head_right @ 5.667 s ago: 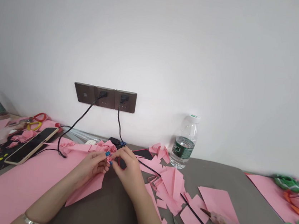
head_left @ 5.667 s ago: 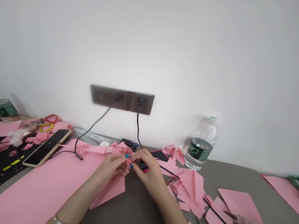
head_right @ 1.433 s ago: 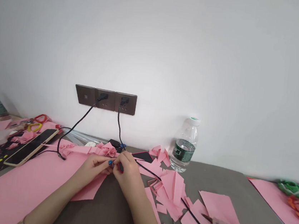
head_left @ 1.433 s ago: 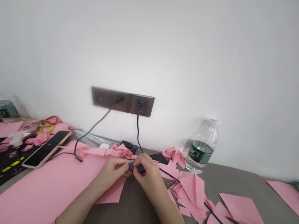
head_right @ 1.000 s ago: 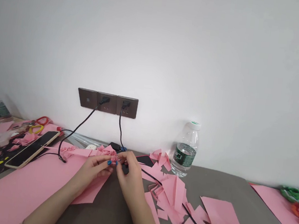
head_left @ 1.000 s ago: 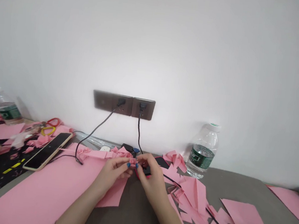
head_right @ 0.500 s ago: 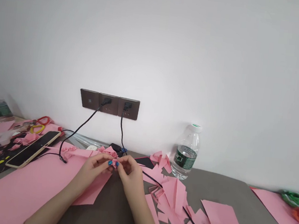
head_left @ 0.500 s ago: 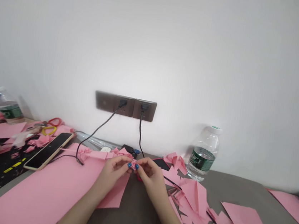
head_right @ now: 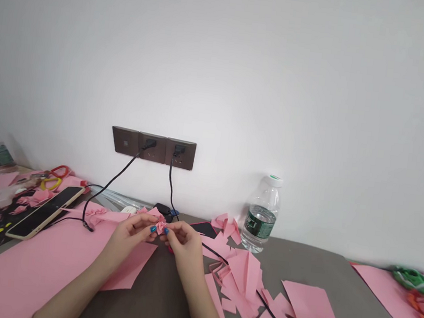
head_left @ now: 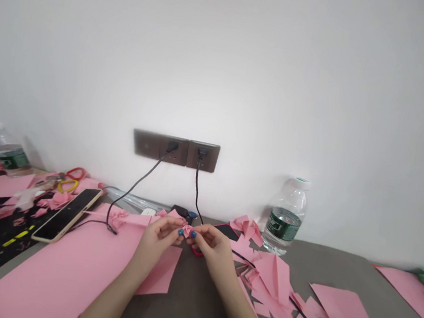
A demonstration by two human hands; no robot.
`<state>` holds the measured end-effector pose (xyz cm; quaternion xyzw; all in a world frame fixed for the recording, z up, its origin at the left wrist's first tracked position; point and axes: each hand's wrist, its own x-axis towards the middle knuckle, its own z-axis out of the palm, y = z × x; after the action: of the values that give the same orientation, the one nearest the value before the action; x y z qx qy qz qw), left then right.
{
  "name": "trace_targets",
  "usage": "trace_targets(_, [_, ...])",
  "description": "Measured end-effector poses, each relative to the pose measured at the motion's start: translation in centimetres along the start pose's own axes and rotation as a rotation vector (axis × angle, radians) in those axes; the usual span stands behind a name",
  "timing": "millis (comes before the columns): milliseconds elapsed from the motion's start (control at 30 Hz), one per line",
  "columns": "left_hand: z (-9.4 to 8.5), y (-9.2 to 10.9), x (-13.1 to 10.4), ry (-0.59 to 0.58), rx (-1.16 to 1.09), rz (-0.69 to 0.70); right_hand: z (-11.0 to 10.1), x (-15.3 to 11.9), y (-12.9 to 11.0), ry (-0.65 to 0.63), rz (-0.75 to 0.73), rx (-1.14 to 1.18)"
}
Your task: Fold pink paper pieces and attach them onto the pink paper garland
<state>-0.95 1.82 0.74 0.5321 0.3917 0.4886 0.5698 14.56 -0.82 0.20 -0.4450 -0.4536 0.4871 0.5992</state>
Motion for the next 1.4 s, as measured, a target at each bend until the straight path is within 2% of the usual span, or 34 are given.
trace_targets(200, [0.1, 0.1, 0.0, -0.008, 0.049, 0.023, 0.1, 0.0, 0.1, -0.004, -0.033, -0.009])
trace_targets(533, [0.2, -0.4, -0.1, -0.021, -0.012, 0.009, 0.2, -0.1, 0.5, -0.012, -0.056, -0.048])
trace_targets(667, [0.2, -0.5, -0.1, 0.009, -0.063, -0.054, 0.2, 0.0, 0.5, -0.02, -0.08, -0.063])
trace_targets(800, [0.4, -0.1, -0.3, -0.01, -0.054, -0.128, 0.3, -0.1, 0.5, -0.019, -0.079, -0.067])
trace_targets(1100, [0.7, 0.5, -0.5, -0.019, 0.021, -0.097, 0.5, -0.2, 0.8, -0.002, -0.066, 0.0])
trace_targets(1400, [0.7, 0.9, -0.5, -0.086, 0.029, -0.082, 0.6, -0.2, 0.1, -0.017, -0.014, 0.054])
